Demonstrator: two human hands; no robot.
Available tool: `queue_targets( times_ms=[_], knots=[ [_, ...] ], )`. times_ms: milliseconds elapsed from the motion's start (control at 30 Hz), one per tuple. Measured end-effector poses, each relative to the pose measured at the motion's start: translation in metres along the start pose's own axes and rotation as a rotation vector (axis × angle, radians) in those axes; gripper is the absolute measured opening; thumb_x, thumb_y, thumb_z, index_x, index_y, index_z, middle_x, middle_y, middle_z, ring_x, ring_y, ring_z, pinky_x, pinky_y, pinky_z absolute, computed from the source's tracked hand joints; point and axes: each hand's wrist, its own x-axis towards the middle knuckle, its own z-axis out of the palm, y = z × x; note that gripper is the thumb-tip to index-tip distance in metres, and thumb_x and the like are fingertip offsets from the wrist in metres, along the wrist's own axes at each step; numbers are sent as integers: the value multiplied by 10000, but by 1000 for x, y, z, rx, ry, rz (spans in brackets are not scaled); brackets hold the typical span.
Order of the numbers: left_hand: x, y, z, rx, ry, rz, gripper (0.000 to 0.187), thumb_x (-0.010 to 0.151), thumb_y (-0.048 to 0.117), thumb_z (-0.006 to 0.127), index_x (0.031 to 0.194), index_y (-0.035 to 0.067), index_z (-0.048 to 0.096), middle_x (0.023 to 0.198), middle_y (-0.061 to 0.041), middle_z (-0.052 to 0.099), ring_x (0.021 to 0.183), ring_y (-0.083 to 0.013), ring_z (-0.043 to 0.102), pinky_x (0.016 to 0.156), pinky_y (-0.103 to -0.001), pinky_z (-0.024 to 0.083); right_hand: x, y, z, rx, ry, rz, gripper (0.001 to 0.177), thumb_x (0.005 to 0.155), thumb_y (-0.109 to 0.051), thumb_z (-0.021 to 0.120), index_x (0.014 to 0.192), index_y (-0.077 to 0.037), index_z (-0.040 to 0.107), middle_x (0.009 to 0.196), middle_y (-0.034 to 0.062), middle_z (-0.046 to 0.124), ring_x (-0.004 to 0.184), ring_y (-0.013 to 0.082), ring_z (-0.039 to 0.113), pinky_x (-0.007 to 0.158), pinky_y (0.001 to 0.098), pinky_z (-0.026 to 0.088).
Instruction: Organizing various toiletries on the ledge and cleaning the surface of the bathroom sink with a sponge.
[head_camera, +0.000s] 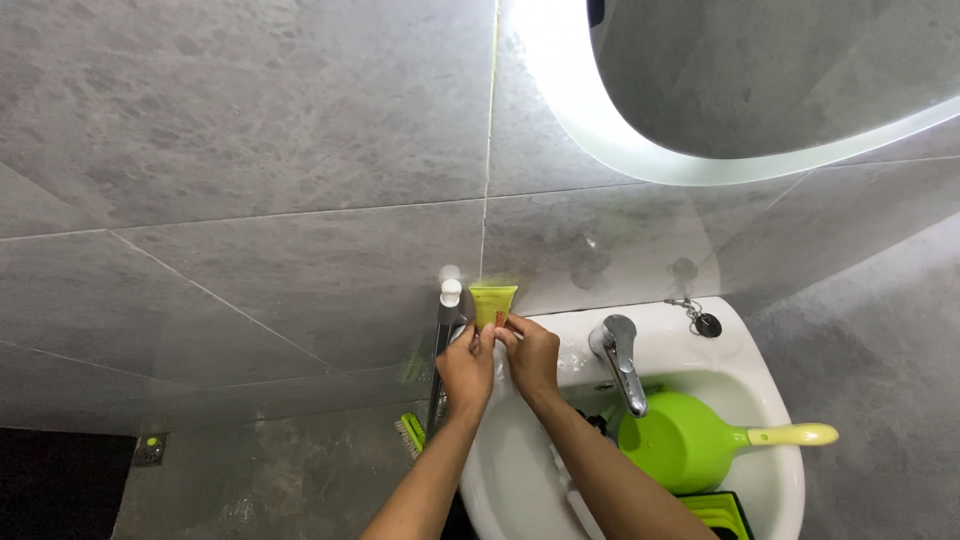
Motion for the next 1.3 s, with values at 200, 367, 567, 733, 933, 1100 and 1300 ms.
queue_targets(
  times_ms=[200,367,567,733,933,1100,1300],
  knots=[
    [5,-34,11,46,-33,-5,451,938,372,704,1319,130,707,1031,-215,770,1030,-384,736,789,-482,610,-3,16,-12,-5,-102,-79,452,786,-157,871,1194,-6,751,1010,244,772,953,424,743,806,499,600],
    [-24,-41,11,104,29,101,497,918,274,690,1346,23,671,1129,-255,741,1053,-402,723,844,-483,609,-46,37,-68,-190,-144,-205,332,861,-293,827,1129,-101,784,938,105,797,875,294,775,737,381,630],
    [-101,-66,19,181,-168,424,401,852,-52,522,1242,27,571,1368,-160,523,1368,-320,477,1179,-475,380,-145,88,-128,-614,-546,-23,224,881,-264,687,995,-80,745,995,102,739,833,296,682,743,441,554],
    [-128,-128,38,252,-529,547,220,836,-32,573,1019,57,657,1270,-101,527,1148,-284,530,964,-384,477,-184,181,-124,-862,-477,12,438,843,-317,695,1157,-34,578,1155,197,642,1082,414,586,878,490,554],
    [-138,-127,32,338,-689,368,170,880,26,560,953,77,705,1097,-63,642,1047,-247,610,936,-347,515,-169,150,-125,-909,-681,78,460,913,-442,667,1199,-83,647,1177,148,659,1066,373,591,905,507,506],
    [-145,-116,23,327,-620,292,151,862,48,605,950,90,720,1117,-44,658,1040,-233,642,909,-350,530,-131,136,-114,-584,-422,84,277,877,-256,724,1035,-76,585,971,125,688,878,303,690,791,432,552],
    [-155,-135,19,334,-621,327,137,863,106,639,983,98,705,1123,-68,646,1073,-260,630,946,-373,517,-109,155,-87,-667,-527,300,548,905,-480,663,1214,-33,595,1079,155,715,934,334,724,812,452,586]
  ],
)
